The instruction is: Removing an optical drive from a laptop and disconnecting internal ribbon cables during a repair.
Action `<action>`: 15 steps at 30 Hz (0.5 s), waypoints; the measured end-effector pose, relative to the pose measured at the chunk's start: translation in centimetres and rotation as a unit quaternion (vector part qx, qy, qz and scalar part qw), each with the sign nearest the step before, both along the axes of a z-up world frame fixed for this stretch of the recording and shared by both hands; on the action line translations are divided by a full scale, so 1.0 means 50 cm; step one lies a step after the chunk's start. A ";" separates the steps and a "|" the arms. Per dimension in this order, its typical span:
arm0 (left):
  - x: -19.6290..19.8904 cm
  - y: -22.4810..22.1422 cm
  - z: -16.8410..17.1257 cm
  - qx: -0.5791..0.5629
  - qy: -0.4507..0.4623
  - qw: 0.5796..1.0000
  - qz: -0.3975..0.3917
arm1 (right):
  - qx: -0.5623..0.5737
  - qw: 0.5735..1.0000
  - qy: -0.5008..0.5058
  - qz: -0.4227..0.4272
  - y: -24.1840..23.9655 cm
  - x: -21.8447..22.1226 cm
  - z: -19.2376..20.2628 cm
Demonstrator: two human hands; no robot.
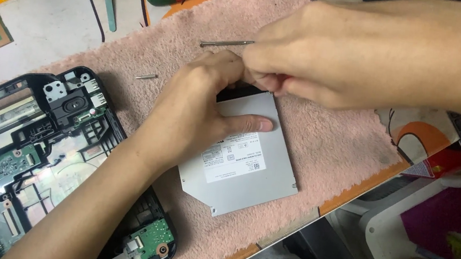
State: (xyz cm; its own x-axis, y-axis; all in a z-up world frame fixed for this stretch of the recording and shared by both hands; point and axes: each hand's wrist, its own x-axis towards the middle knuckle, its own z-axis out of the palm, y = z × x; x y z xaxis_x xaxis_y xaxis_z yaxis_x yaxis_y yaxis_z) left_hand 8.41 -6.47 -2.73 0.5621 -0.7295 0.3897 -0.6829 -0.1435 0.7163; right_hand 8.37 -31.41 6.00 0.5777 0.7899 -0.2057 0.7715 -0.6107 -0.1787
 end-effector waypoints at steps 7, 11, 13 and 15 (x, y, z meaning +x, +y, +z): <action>-0.001 0.003 -0.006 0.009 0.012 1.000 0.011 | -0.013 0.999 -0.043 -0.017 0.003 -0.005 0.021; -0.002 0.004 -0.006 0.008 0.006 1.000 0.008 | 0.056 0.991 -0.026 -0.122 0.014 -0.036 0.030; -0.002 0.004 -0.006 0.010 0.007 1.000 0.010 | 0.094 0.986 -0.025 -0.134 0.012 -0.047 0.030; -0.002 0.004 -0.007 0.015 0.000 1.000 0.011 | 0.123 0.984 -0.024 -0.129 0.010 -0.057 0.034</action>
